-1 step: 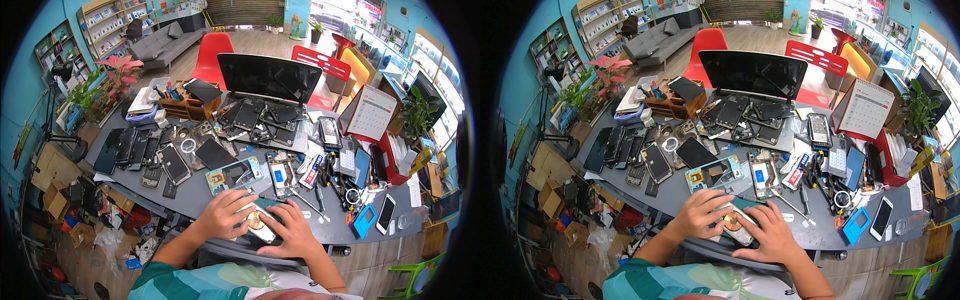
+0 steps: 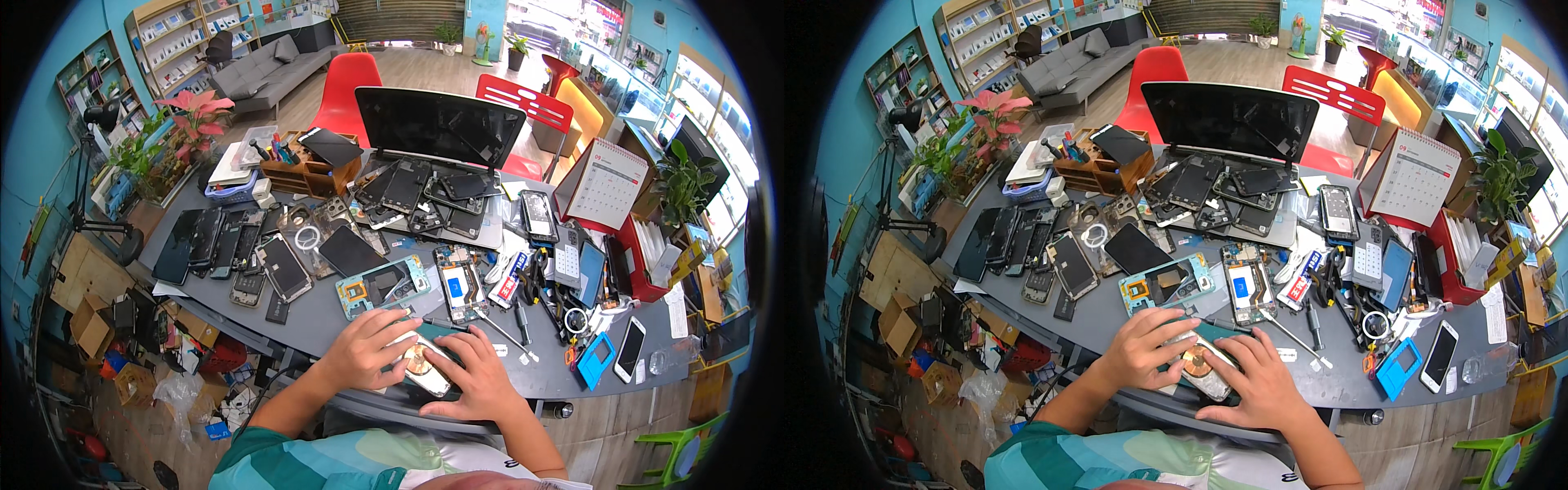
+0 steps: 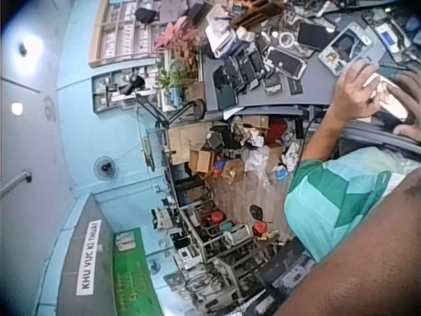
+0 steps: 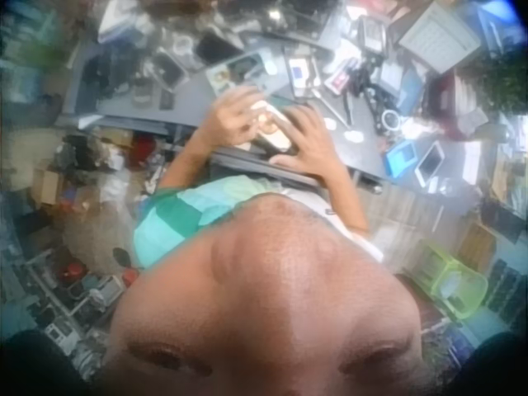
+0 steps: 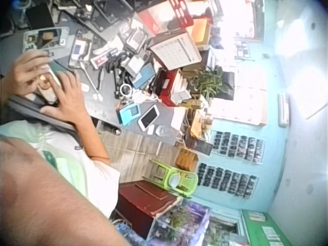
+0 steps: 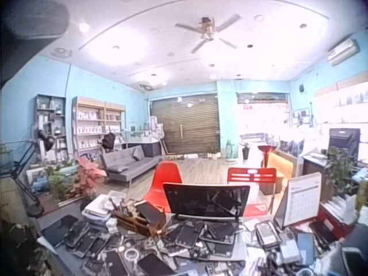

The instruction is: The person is working on a small electronic device, likely a smartphone, at a cluttered workbench. They use their hands to manipulate the device, occasionally picking up and using tools like a screwdriver to adjust or remove components.

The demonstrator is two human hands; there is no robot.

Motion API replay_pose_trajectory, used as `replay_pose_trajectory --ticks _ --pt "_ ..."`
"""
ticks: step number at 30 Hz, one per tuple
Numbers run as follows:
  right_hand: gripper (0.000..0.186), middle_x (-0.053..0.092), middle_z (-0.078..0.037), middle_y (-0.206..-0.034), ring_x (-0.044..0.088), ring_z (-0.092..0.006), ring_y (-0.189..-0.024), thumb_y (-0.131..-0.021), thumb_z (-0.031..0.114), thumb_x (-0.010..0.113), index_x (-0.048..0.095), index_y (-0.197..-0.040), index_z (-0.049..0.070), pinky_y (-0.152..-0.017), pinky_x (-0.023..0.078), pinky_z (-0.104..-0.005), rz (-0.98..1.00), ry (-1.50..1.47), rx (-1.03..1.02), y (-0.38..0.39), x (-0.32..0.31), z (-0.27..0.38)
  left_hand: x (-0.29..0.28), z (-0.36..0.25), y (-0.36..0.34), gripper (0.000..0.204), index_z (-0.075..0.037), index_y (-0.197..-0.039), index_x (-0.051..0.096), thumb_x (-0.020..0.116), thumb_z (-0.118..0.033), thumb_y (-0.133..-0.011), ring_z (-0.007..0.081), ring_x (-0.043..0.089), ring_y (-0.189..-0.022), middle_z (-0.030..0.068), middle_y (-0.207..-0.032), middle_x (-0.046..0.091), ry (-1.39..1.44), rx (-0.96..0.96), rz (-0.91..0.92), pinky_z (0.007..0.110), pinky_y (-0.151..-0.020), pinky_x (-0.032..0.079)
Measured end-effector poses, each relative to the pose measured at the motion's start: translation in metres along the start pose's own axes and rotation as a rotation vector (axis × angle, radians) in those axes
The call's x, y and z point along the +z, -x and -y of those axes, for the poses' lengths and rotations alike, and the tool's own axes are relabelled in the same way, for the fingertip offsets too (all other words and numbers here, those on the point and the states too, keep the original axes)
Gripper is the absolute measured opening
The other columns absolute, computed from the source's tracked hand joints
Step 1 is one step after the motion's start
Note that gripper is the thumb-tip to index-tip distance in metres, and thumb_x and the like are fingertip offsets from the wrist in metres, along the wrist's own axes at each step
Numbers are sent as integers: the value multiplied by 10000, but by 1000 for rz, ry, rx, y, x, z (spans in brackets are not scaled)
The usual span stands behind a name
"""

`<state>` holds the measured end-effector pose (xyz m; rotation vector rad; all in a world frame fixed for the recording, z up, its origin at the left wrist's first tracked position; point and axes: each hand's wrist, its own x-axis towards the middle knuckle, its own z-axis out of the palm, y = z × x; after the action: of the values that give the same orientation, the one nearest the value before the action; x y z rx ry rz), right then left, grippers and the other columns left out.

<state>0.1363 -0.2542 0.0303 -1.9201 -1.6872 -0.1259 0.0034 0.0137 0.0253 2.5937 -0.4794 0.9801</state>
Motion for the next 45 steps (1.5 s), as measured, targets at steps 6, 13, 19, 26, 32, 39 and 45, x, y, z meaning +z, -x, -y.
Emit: replay_pose_trajectory --ticks 6,13,19,26,32,39,45 --pt "1008 690 -161 -1524 658 -407 -1411 -850 796 937 746 -1602 153 -1310 441 -687 2 -4 0 -2 -1 1 6 7 13 338 -79 -1146 903 876 -120 -811 351 724 -1380 76 -1443 822 51 7 3 536 -1091 624" --pt "1008 687 -172 -1524 653 -416 -1418 -886 806 904 730 -1621 139 -1305 446 -690 -2 -5 1 0 0 0 -16 6 0 224 -150 -1120 928 957 -157 -898 411 579 -1565 96 -1621 712 108 -195 109 572 -1257 515" --pt "1006 686 -178 -1524 650 -424 -1420 -882 803 909 732 -1611 132 -1301 446 -700 -2 -5 -5 -1 1 1 -10 5 0 160 -104 -1082 861 950 -152 -958 462 477 -1654 127 -1722 619 197 -338 165 605 -1332 442" --pt "1015 688 -179 -1520 652 -424 -1421 -879 796 915 721 -1621 132 -1303 446 -698 6 5 -4 -1 -1 1 -7 5 -5 151 -100 -1117 789 898 -134 -1019 494 421 -1691 159 -1769 554 219 -338 232 615 -1358 406" --pt "1013 687 -177 -1521 651 -421 -1421 -879 794 913 721 -1624 136 -1306 448 -691 -1 7 -13 -1 0 1 -6 3 -5 130 -93 -1140 731 836 -118 -1069 505 399 -1712 184 -1775 539 200 -337 280 627 -1366 391" --pt "1019 683 -173 -1519 655 -420 -1414 -879 800 910 719 -1632 141 -1308 448 -688 -2 15 -17 -1 0 1 -4 1 -4 122 -63 -1144 713 806 -120 -1092 498 410 -1712 194 -1744 562 167 -328 257 623 -1359 395" --pt "1018 684 -172 -1515 654 -418 -1413 -880 802 907 718 -1635 146 -1306 447 -691 2 11 -14 -1 -1 1 -8 4 -4 126 -48 -1132 713 814 -104 -1082 460 494 -1630 172 -1639 620 224 -329 232 579 -1328 428"
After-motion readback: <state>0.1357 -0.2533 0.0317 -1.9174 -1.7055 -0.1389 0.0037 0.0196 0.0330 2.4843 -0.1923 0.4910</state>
